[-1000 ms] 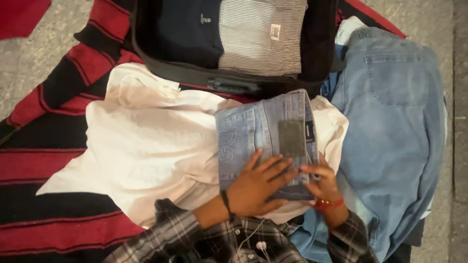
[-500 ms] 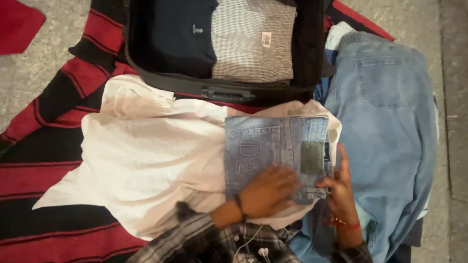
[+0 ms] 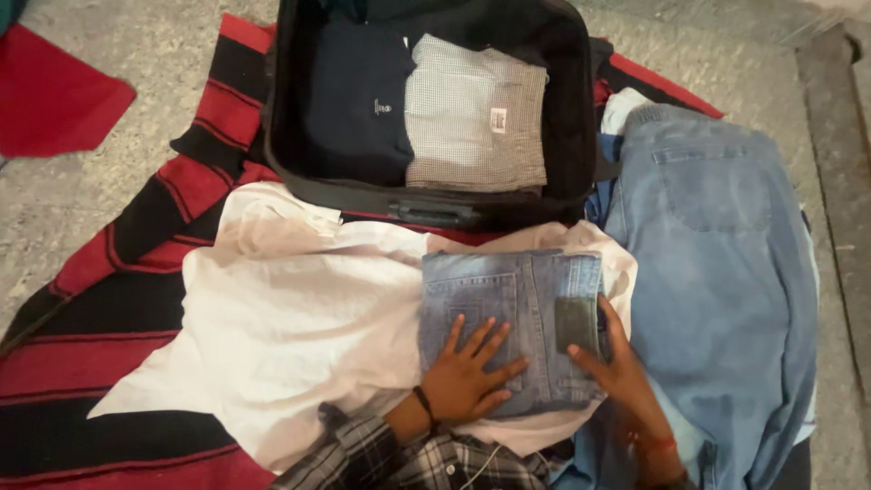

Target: The person folds a pair of blue jeans and places them into a suitcase already containing other folded garments.

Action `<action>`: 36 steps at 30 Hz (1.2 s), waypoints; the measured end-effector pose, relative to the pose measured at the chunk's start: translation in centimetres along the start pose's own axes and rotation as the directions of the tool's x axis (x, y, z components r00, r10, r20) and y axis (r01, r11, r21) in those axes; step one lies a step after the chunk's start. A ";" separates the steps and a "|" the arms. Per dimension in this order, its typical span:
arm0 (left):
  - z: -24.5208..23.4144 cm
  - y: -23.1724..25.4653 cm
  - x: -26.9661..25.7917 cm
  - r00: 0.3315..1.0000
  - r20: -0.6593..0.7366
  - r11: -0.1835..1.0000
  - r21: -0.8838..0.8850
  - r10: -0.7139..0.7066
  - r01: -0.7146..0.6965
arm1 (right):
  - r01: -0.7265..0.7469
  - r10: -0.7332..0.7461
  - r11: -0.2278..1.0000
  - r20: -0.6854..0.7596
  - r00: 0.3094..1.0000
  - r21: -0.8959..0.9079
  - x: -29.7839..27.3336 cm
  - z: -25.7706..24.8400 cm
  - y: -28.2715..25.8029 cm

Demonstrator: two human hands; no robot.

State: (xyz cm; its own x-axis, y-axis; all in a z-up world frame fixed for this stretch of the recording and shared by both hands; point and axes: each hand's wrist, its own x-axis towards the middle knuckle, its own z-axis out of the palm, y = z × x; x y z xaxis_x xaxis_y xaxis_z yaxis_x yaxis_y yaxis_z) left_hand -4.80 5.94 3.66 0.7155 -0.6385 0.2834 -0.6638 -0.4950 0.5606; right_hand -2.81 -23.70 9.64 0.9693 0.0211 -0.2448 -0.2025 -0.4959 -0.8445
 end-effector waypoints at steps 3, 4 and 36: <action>0.2 0.0 -0.3 0.999 -0.028 1.000 -0.017 0.022 -0.022 | -0.095 0.094 0.995 0.044 0.995 0.039 1.6 -0.6 0.1; 0.2 -0.1 -0.4 0.999 -0.041 0.999 -0.028 0.023 -0.024 | -0.090 0.089 0.996 0.038 0.995 0.002 2.3 -0.7 0.2; -9.4 -7.7 0.7 0.861 0.157 -0.089 -0.988 -0.484 0.130 | 0.362 -0.165 0.667 -0.345 0.924 0.651 4.7 2.4 -2.7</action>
State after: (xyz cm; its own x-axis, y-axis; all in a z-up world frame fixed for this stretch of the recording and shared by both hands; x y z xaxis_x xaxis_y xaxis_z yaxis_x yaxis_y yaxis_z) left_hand 2.88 14.86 6.82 0.9031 -0.4028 -0.1490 0.3668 0.5430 0.7554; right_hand 1.94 -20.14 9.67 0.9771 -0.1980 0.0775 0.1253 0.2416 -0.9622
